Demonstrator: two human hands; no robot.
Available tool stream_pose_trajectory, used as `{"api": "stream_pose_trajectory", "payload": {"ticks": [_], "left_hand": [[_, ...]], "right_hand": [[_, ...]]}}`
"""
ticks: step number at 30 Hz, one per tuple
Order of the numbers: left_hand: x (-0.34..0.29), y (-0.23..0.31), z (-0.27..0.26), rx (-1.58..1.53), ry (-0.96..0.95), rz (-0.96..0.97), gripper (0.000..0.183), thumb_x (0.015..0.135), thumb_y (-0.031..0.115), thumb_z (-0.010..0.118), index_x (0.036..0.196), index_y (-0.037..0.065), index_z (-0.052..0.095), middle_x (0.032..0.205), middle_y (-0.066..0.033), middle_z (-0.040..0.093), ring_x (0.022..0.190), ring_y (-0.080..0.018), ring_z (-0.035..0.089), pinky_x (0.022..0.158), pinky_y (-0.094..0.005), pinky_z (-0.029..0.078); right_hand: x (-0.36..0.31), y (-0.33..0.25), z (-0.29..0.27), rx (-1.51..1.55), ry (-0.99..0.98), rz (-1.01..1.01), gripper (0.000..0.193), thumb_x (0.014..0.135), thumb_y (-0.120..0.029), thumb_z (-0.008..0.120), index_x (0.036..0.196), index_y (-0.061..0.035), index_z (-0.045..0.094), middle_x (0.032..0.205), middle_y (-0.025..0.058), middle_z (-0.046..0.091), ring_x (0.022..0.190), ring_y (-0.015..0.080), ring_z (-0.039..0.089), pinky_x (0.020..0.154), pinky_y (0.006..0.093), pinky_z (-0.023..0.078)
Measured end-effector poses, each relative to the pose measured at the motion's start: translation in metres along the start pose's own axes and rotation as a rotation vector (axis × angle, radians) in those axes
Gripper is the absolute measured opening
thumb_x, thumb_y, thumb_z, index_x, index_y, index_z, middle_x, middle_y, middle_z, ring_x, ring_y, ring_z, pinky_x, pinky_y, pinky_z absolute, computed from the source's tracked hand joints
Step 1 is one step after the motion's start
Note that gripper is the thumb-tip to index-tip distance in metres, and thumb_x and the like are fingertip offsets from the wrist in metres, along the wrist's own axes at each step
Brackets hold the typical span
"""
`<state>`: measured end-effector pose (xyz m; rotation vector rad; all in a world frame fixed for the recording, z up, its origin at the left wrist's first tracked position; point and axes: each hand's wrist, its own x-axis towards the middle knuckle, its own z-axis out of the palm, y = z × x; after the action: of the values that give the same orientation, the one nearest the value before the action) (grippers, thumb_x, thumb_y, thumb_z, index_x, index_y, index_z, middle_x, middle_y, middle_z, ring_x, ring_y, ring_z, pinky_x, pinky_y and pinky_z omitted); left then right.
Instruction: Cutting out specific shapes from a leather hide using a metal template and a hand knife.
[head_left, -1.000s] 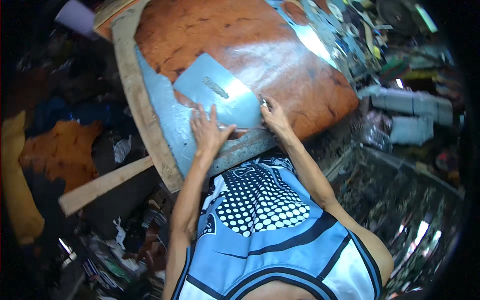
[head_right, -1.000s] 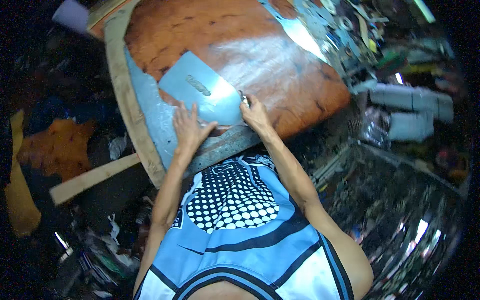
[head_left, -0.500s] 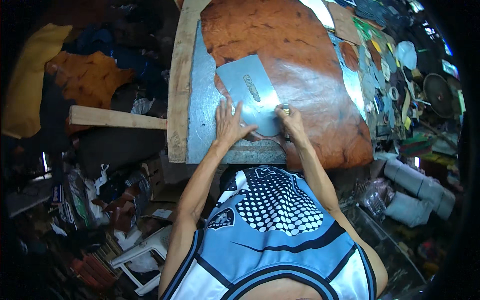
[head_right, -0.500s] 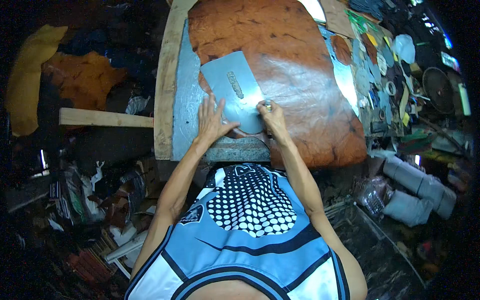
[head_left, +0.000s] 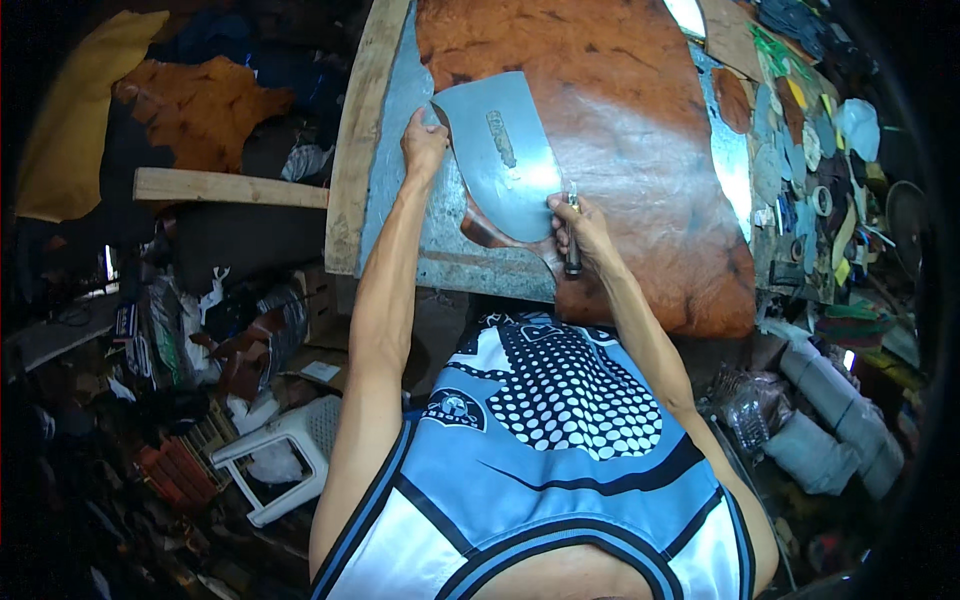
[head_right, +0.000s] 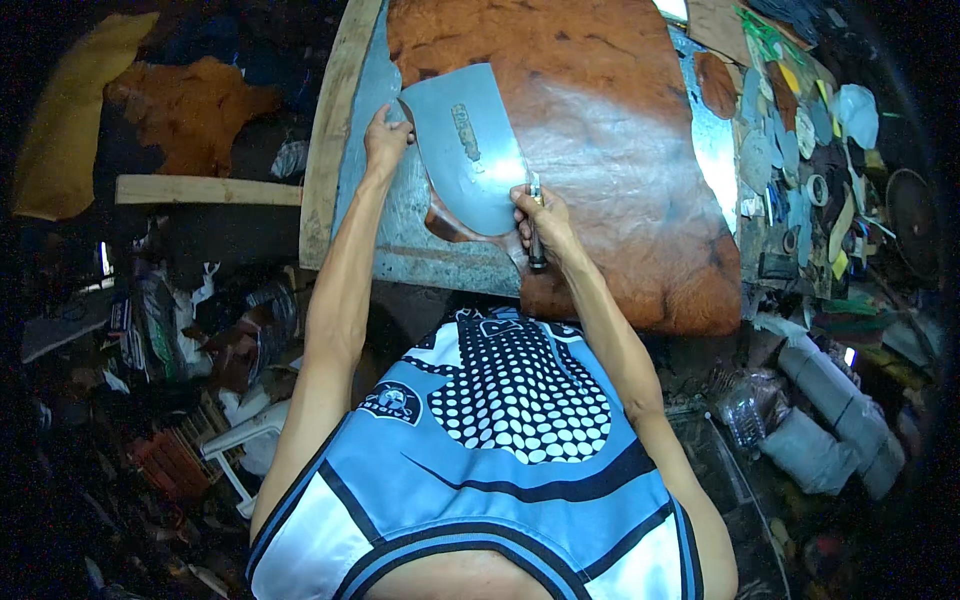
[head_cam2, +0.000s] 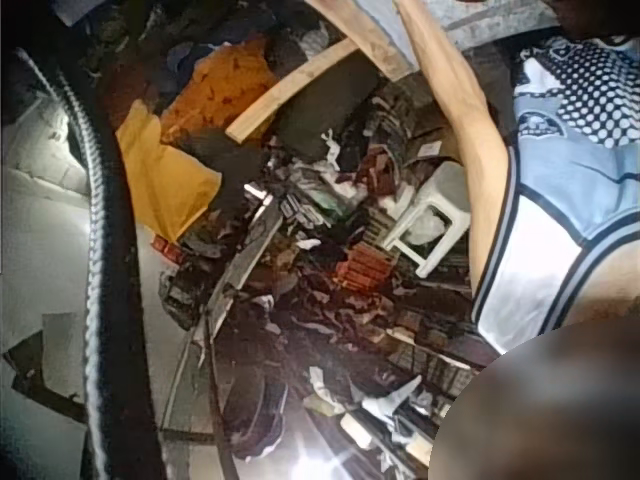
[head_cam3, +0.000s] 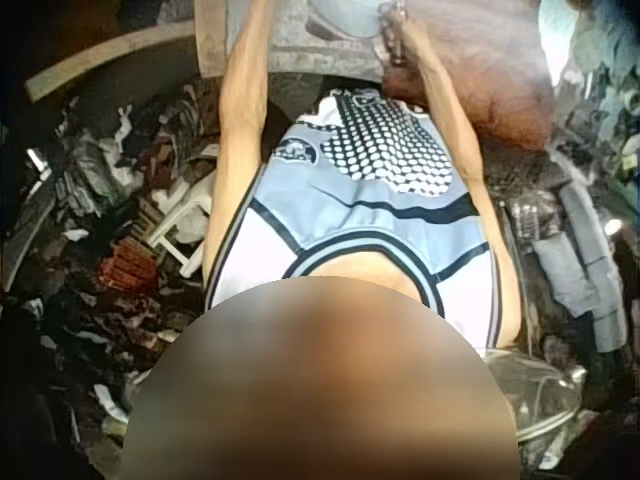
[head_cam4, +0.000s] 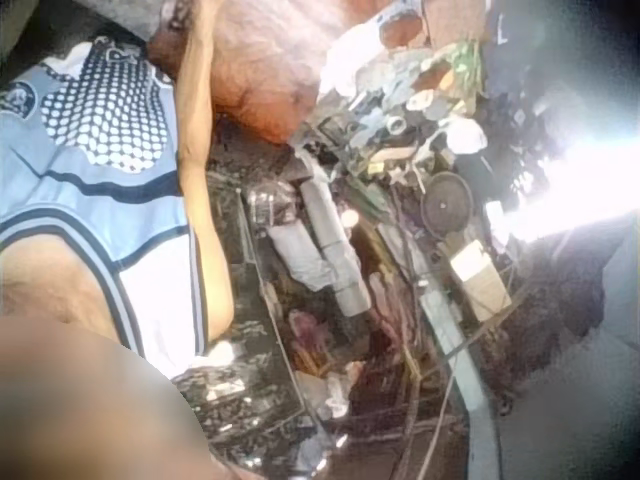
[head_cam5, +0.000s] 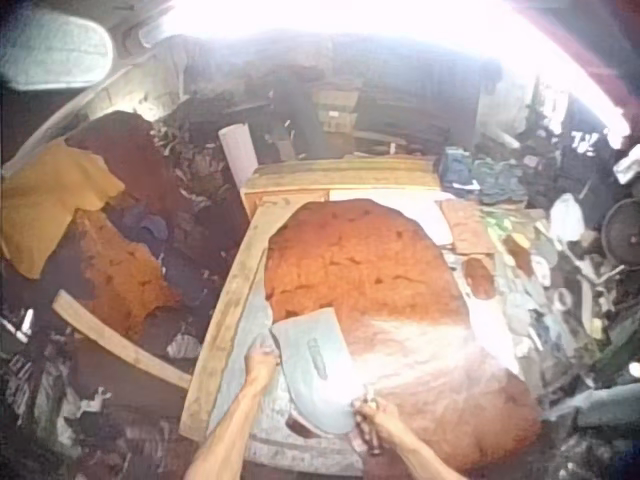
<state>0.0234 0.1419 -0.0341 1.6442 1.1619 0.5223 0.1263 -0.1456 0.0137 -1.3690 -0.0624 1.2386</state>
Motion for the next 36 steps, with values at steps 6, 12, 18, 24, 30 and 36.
{"api": "stream_pose_trajectory", "payload": {"ticks": [6, 12, 18, 24, 30, 36], "left_hand": [[-0.052, 0.025, 0.016, 0.672, 0.02, 0.206, 0.047, 0.082, 0.035, 0.069, 0.107, -0.004, 0.066, 0.086, -0.019, 0.07, 0.077, -0.0339, 0.068, 0.072, -0.0395, 0.052], [-0.066, 0.013, -0.015, 0.021, -0.032, 0.015, 0.031, 0.093, 0.031, 0.06, 0.097, 0.001, 0.062, 0.084, -0.0168, 0.067, 0.074, -0.0326, 0.065, 0.069, -0.0396, 0.05], [-0.178, 0.009, -0.085, -0.991, -0.365, -0.19, 0.018, 0.1, 0.022, 0.051, 0.107, 0.006, 0.054, 0.075, -0.0075, 0.057, 0.07, -0.0199, 0.057, 0.072, -0.0354, 0.048], [-0.244, 0.008, -0.072, -0.009, 0.271, -0.175, 0.043, 0.095, 0.021, 0.06, 0.129, -0.001, 0.046, 0.1, -0.016, 0.061, 0.099, -0.0251, 0.059, 0.088, -0.0379, 0.047], [-0.229, 0.048, 0.006, 0.572, -0.115, 0.643, 0.033, 0.08, 0.012, 0.07, 0.111, 0.003, 0.063, 0.11, -0.0157, 0.061, 0.107, -0.033, 0.055, 0.092, -0.0418, 0.043], [-0.224, 0.025, 0.027, 0.637, -0.295, 0.62, 0.027, 0.081, 0.006, 0.067, 0.107, 0.004, 0.066, 0.099, -0.0102, 0.062, 0.097, -0.0291, 0.058, 0.086, -0.0416, 0.044]], "right_hand": [[0.001, 0.002, -0.013, -0.106, -0.008, -0.022, 0.023, 0.095, -0.026, 0.06, 0.101, -0.005, 0.053, 0.067, 0.0002, 0.052, 0.044, 0.0087, 0.048, 0.038, 0.0247, 0.042], [-0.007, 0.0, 0.0, -0.17, -0.048, -0.037, 0.027, 0.097, -0.029, 0.057, 0.105, -0.0046, 0.05, 0.066, 0.0007, 0.05, 0.043, 0.0102, 0.049, 0.037, 0.0257, 0.041], [-0.03, 0.0, -0.03, -0.356, -0.033, 0.015, 0.03, 0.098, -0.027, 0.053, 0.112, 0.0, 0.051, 0.084, 0.0107, 0.059, 0.064, 0.0185, 0.061, 0.054, 0.0318, 0.05], [-0.074, 0.002, -0.03, -0.952, -0.17, -0.505, 0.041, 0.09, -0.011, 0.056, 0.128, 0.0033, 0.051, 0.119, 0.0265, 0.059, 0.109, 0.0413, 0.057, 0.095, 0.0445, 0.045], [-0.078, 0.001, -0.021, -1.039, -0.175, -0.459, 0.036, 0.09, -0.008, 0.057, 0.125, 0.001, 0.054, 0.109, 0.0228, 0.061, 0.097, 0.0408, 0.061, 0.086, 0.0447, 0.049], [-0.08, 0.015, -0.021, -1.015, -0.115, -0.497, 0.035, 0.089, -0.007, 0.057, 0.123, 0.0006, 0.054, 0.104, 0.0216, 0.059, 0.095, 0.0398, 0.061, 0.081, 0.0449, 0.05]]}}
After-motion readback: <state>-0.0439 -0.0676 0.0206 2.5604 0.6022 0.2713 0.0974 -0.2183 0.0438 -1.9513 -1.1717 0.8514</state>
